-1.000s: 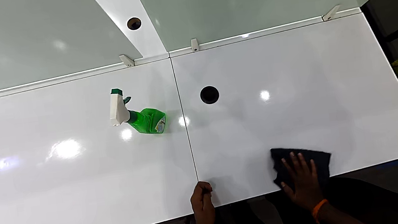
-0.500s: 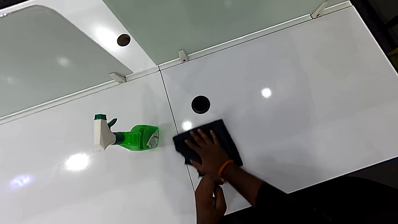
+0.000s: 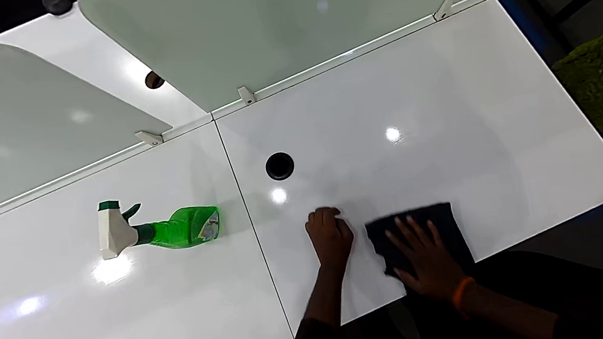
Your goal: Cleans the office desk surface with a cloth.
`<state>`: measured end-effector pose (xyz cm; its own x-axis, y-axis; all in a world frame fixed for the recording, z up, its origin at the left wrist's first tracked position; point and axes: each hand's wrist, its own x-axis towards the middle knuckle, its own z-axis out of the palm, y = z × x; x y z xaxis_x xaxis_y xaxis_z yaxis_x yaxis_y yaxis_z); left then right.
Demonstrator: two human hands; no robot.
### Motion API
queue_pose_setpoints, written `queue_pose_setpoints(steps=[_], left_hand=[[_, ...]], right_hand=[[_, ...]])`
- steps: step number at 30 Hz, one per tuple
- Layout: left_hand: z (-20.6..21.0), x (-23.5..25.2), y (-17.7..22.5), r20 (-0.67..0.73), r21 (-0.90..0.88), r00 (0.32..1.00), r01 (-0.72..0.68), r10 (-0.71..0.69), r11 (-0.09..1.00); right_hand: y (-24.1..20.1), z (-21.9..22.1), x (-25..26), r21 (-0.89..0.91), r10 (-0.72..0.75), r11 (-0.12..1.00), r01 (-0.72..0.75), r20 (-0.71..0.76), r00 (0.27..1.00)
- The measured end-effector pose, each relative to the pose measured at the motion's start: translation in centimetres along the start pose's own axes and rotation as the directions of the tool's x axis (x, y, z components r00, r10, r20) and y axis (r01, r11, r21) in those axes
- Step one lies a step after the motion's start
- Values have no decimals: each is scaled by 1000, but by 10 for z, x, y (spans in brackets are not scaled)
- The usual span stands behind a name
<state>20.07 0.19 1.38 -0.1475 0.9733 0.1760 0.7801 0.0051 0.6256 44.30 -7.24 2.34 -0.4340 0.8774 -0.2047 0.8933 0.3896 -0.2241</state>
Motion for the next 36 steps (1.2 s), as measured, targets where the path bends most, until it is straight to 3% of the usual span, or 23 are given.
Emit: queue_pose_setpoints(steps=[4,9,14,18,23,29,33,36], left_hand=[[22,59,3,24,104,1000,-3,1,995],[32,71,4,65,246,998,-37,21,969],[36,74,4,76,268,997,-8,-13,963],[35,77,3,81,242,996,12,-32,970],[34,80,4,58,250,998,18,-33,968],[38,85,2,47,291,999,-5,-9,957],[39,89,2,47,306,999,-16,2,952],[39,87,2,67,309,998,-19,-2,951]], right_hand=[[19,-3,-48,5,-81,997,81,128,988],[11,7,-41,-6,-6,1000,6,28,1000],[9,10,-11,-34,37,999,-38,-48,998],[13,-10,68,-6,73,997,-74,-74,995],[16,-39,213,23,160,987,-159,-47,986],[-8,-61,376,52,124,992,-119,-95,988],[-13,-75,437,79,98,993,-93,-64,993],[8,-82,450,78,-20,997,24,-58,998]])
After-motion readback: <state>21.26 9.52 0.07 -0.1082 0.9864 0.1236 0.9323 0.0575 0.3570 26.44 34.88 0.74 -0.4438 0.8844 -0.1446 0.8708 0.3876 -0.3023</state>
